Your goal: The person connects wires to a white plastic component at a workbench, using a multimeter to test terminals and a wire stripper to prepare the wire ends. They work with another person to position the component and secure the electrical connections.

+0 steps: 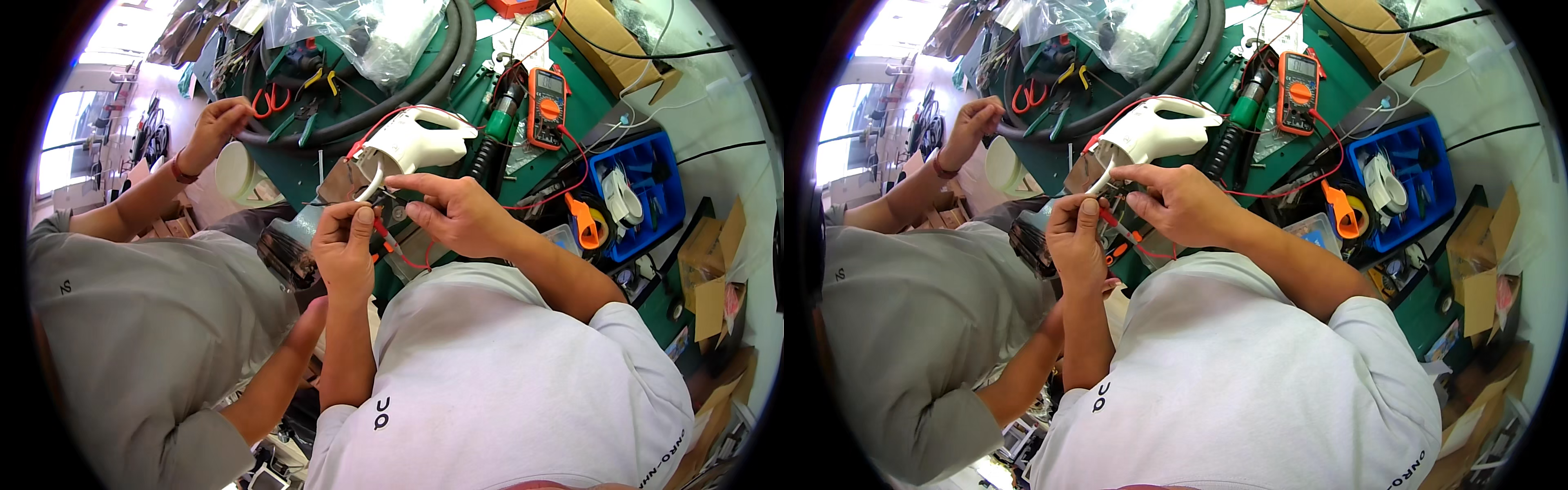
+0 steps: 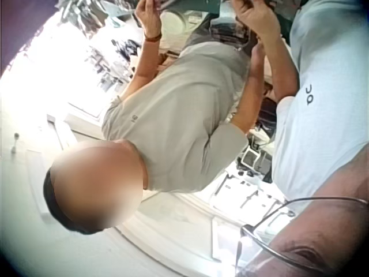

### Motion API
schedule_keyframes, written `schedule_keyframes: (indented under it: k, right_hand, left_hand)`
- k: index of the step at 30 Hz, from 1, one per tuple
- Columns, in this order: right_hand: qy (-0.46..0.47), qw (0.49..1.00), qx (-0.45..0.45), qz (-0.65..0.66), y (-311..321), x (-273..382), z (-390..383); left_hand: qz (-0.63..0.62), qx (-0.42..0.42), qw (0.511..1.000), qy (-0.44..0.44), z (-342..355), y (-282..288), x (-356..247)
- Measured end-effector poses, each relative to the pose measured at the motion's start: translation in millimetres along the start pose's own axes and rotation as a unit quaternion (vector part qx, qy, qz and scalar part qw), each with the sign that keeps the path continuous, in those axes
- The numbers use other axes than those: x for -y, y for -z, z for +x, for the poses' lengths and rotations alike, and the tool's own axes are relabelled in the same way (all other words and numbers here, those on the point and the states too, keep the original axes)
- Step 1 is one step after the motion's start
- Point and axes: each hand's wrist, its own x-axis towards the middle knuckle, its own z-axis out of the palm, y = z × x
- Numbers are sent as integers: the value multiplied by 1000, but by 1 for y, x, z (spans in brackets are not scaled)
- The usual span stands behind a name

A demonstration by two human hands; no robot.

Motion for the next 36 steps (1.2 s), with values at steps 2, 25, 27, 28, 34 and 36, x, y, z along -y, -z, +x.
schedule_keyframes:
  k: [2, 25, 27, 28, 34, 36]
  right_hand:
    - [-10, 999, 4, 39, 0, 0, -1]
    - [-95, 968, 38, 231, -2, -4, -2]
    - [-89, 970, 29, 223, -4, -5, -3]
    - [-87, 971, 24, 221, -5, -5, -3]
    - [-80, 974, 26, 212, -5, -12, -5]
    - [-76, 972, 23, 220, -7, -13, -6]
  left_hand:
    - [21, 13, 1000, -8, -1, 1, 0]
    - [-3, 29, 999, -33, -2, 6, 9]
    - [15, 29, 999, -36, -4, 6, 8]
    - [12, 30, 999, -39, -5, 6, 8]
    - [-17, 32, 998, -48, -7, 7, 11]
    - [-37, 40, 997, -51, -6, 7, 13]
